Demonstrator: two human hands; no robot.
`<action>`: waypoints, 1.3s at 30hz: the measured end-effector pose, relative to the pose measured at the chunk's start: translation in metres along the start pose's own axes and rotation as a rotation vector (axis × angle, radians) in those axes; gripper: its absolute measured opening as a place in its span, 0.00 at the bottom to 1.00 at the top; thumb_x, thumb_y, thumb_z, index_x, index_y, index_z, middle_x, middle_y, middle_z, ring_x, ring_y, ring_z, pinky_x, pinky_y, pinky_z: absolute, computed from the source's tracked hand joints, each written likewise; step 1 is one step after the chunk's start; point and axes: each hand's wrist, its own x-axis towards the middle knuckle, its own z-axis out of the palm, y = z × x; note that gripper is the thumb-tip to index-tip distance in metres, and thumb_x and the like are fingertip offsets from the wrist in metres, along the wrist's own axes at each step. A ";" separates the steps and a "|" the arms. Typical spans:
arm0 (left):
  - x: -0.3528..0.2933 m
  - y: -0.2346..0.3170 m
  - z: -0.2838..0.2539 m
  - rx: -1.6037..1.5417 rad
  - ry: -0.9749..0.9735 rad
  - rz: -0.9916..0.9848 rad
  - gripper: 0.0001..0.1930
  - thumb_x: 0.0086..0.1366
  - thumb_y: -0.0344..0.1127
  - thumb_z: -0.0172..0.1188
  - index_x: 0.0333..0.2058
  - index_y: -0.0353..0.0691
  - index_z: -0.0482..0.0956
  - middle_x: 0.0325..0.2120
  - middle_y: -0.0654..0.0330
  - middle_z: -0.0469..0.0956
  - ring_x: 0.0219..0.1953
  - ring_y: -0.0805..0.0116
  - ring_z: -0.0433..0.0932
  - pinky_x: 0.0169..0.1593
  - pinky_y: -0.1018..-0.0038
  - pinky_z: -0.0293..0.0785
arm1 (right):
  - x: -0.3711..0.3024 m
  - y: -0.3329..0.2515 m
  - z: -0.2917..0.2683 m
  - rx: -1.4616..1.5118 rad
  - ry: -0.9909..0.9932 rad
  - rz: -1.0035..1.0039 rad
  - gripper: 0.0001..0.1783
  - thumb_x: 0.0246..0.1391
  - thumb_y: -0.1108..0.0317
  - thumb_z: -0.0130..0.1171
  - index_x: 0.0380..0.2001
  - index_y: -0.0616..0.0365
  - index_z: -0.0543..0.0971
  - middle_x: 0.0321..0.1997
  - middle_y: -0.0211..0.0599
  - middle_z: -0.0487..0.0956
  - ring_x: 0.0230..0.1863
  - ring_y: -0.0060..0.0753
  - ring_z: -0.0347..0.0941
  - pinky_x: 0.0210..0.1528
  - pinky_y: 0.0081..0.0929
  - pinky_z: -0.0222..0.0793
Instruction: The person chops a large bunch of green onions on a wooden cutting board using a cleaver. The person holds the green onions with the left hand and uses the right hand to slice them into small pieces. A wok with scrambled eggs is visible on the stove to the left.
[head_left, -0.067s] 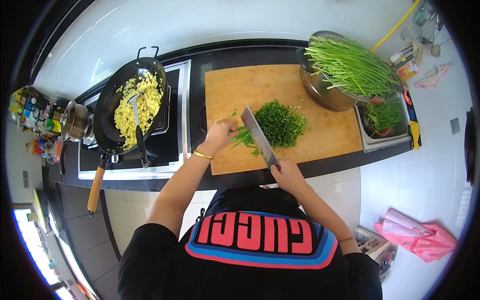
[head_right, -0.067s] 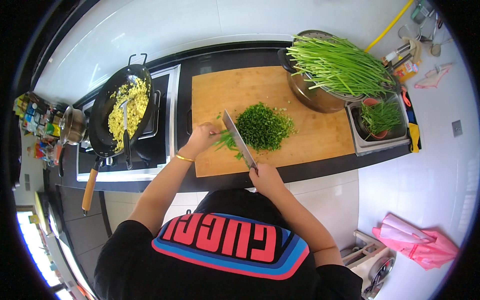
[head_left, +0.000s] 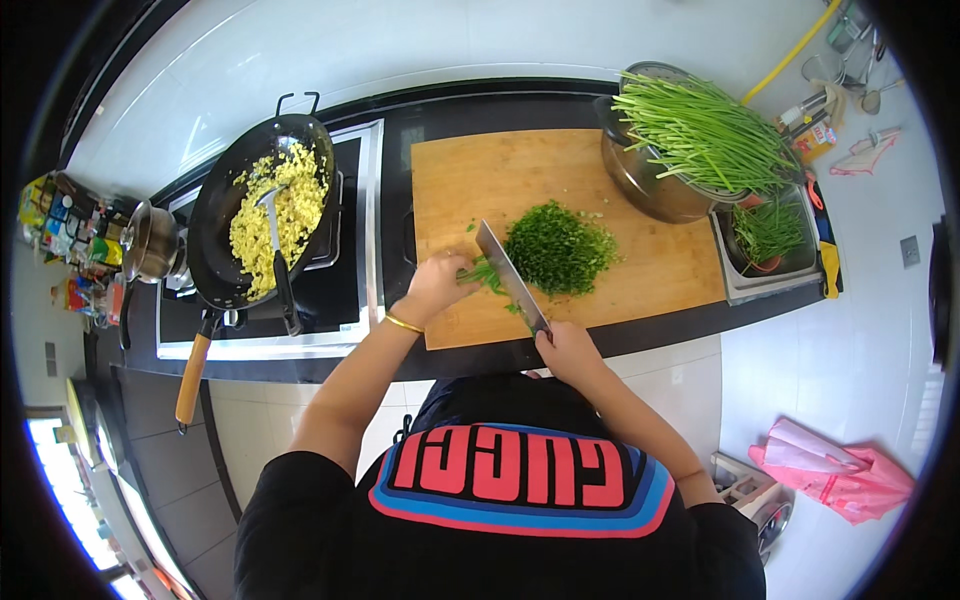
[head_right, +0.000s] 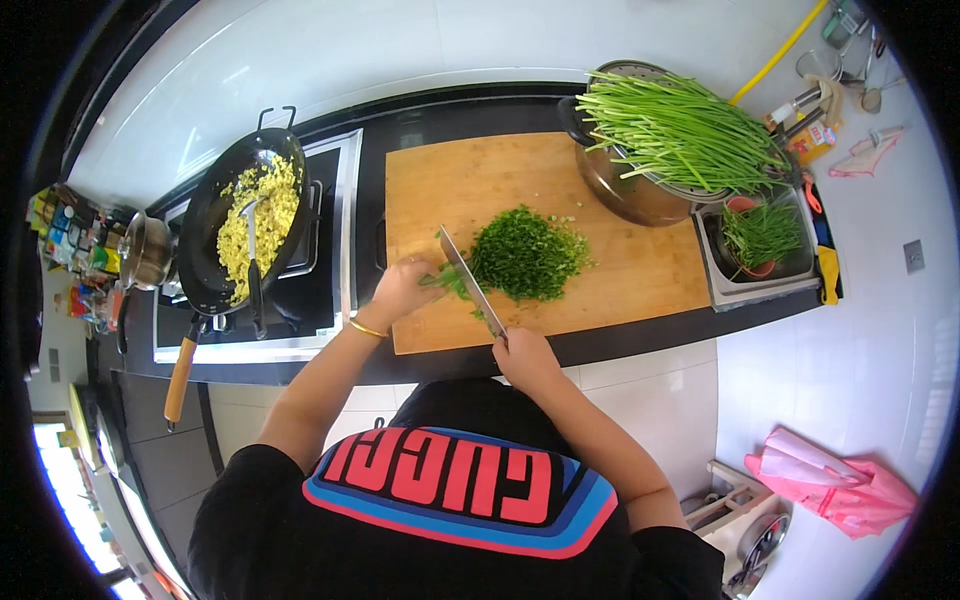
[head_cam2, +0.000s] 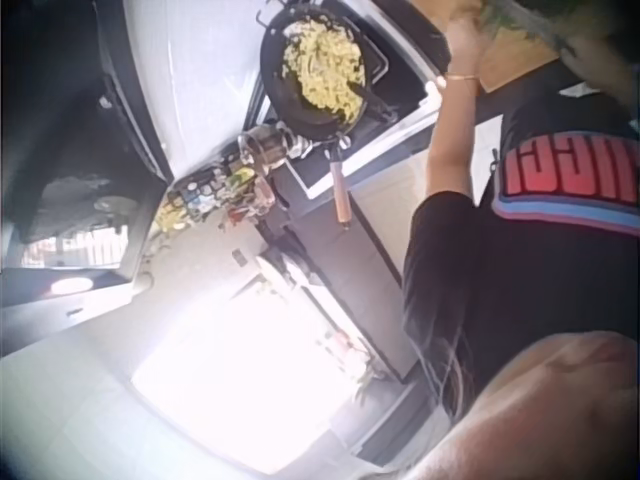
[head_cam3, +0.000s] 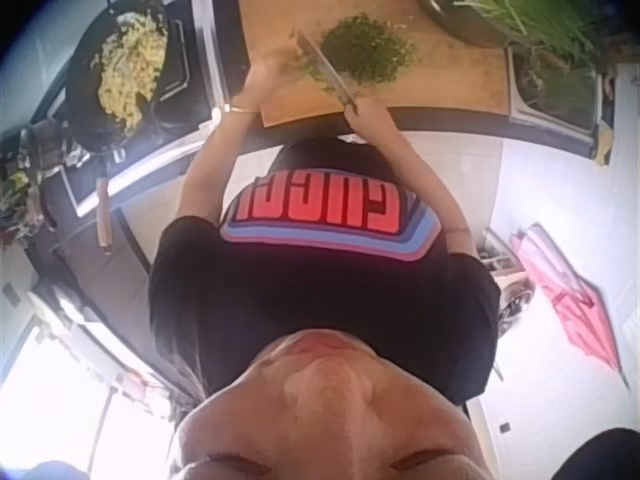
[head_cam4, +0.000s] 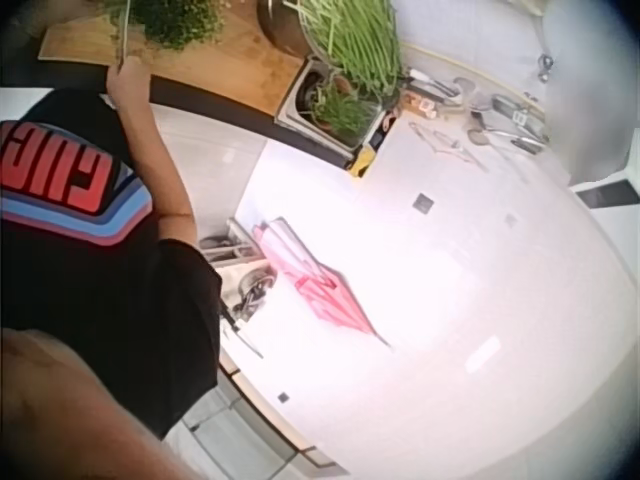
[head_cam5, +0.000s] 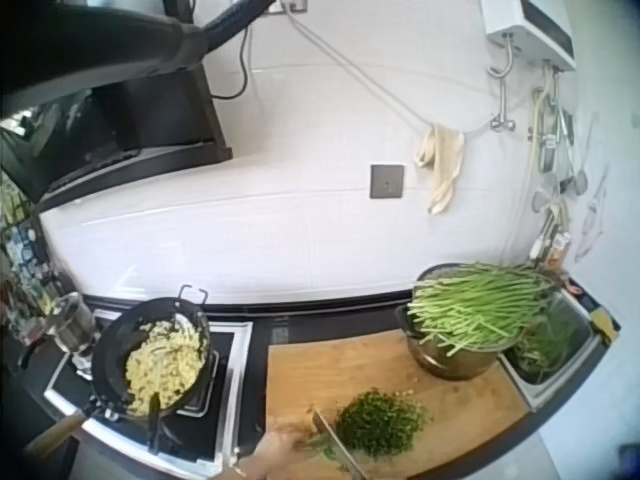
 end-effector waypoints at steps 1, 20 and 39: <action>-0.005 0.003 0.002 0.030 0.020 0.007 0.08 0.45 0.34 0.62 0.23 0.38 0.77 0.24 0.56 0.74 0.30 0.57 0.74 0.33 0.67 0.72 | 0.002 0.000 0.006 -0.040 0.016 -0.027 0.15 0.48 0.64 0.47 0.21 0.68 0.73 0.21 0.55 0.73 0.27 0.56 0.71 0.32 0.43 0.66; -0.014 -0.010 0.032 0.138 0.133 0.149 0.02 0.44 0.27 0.57 0.21 0.37 0.76 0.20 0.56 0.74 0.24 0.57 0.74 0.29 0.67 0.72 | 0.029 -0.012 0.044 -0.183 -0.013 0.002 0.13 0.48 0.67 0.47 0.24 0.67 0.73 0.22 0.57 0.74 0.29 0.56 0.72 0.34 0.44 0.68; 0.020 -0.005 0.028 -0.316 0.112 -0.178 0.06 0.47 0.24 0.60 0.26 0.35 0.74 0.23 0.57 0.78 0.25 0.70 0.78 0.31 0.78 0.74 | 0.004 0.023 -0.007 0.232 0.137 0.117 0.17 0.49 0.62 0.49 0.24 0.69 0.74 0.22 0.55 0.74 0.27 0.51 0.73 0.29 0.36 0.66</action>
